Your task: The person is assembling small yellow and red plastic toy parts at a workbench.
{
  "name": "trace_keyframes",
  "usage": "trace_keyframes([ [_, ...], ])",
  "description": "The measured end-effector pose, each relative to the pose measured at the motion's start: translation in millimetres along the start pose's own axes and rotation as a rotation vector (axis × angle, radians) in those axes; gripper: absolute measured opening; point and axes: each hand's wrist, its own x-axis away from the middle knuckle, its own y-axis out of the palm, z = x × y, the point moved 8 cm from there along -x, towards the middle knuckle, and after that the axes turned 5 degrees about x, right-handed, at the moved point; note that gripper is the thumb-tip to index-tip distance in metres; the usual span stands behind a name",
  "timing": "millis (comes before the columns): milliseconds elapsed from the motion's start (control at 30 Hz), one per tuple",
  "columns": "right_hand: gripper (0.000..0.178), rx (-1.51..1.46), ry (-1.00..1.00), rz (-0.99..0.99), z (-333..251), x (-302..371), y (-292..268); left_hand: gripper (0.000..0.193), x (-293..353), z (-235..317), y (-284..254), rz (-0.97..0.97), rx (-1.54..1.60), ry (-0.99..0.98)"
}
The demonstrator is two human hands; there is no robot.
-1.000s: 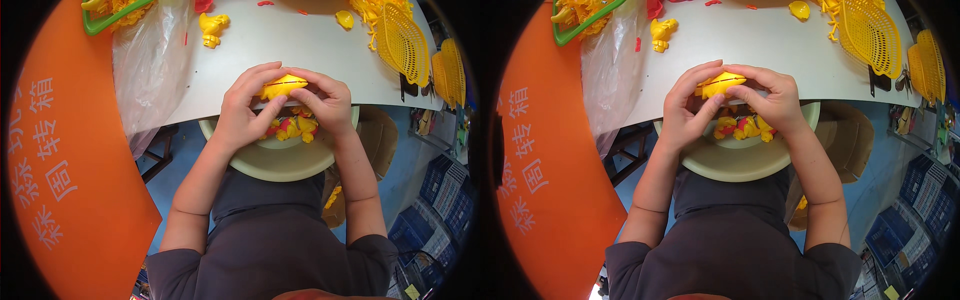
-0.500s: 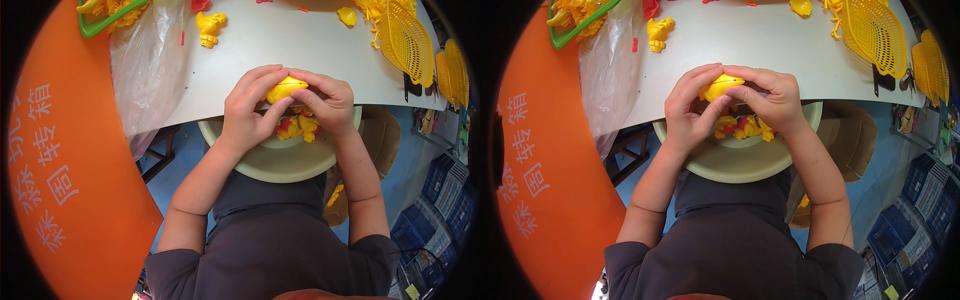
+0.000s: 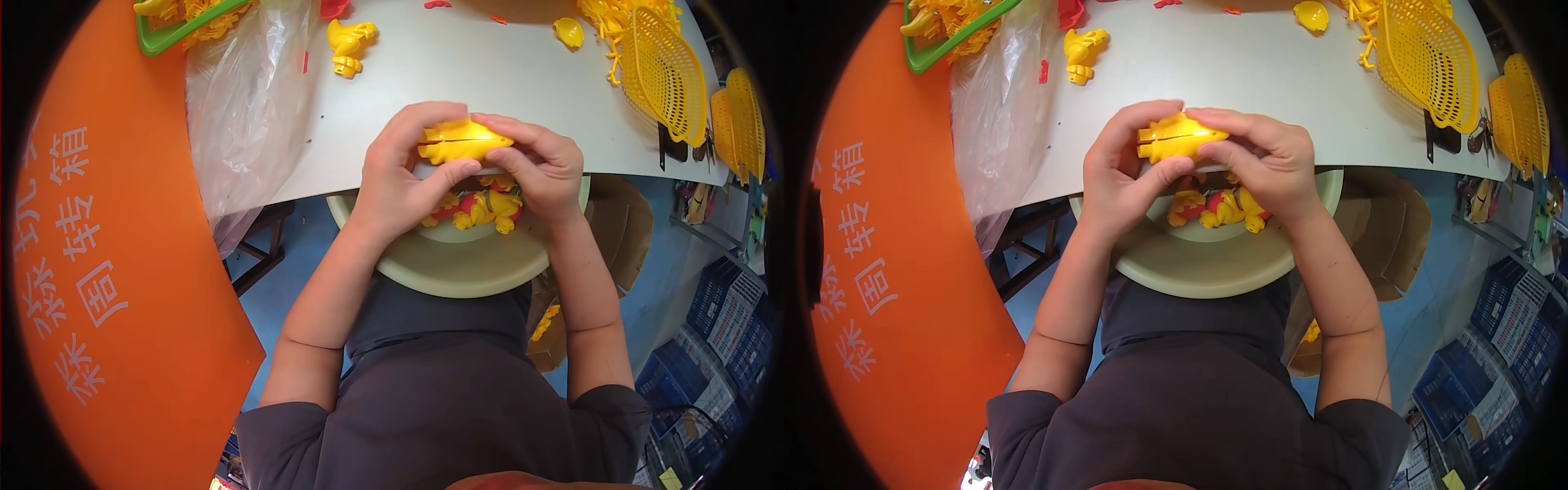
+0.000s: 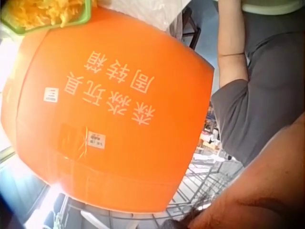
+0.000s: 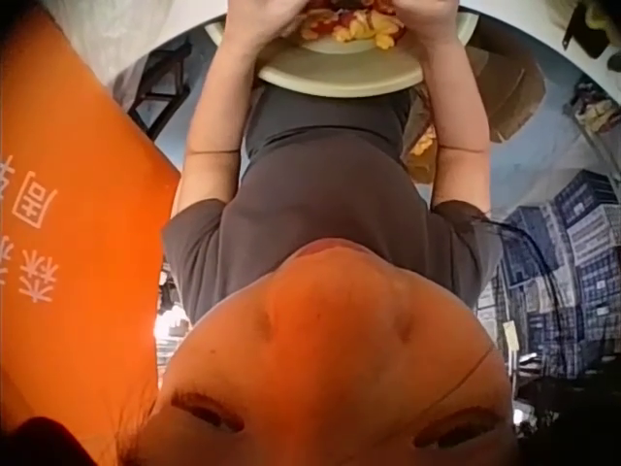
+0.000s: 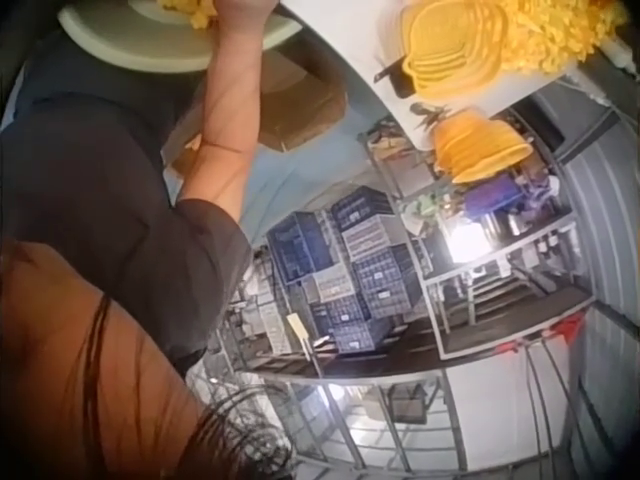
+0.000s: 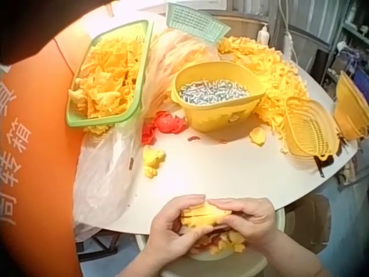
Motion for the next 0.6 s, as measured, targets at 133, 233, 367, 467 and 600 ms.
trace_keyframes([
  [133, 0.033, -0.131, -0.047, 0.011, 1, -2, -7, 0.042, 9, -10, -5, 0.022, 0.257, -0.296],
  [233, 0.036, -0.202, 0.012, -0.044, 3, -4, 0, 0.045, 6, 7, -10, 0.004, -0.060, -0.066],
  [367, 0.045, -0.087, 0.066, -0.114, -1, -6, 11, 0.047, 7, 13, -8, -0.057, -0.236, 0.029],
  [467, 0.051, 0.020, 0.074, -0.155, -3, -7, 12, 0.045, 7, 16, -10, -0.071, -0.279, 0.063],
  [600, 0.055, 0.179, -0.013, -0.178, -6, -7, 14, 0.040, 9, 27, -4, -0.041, -0.459, 0.223],
])
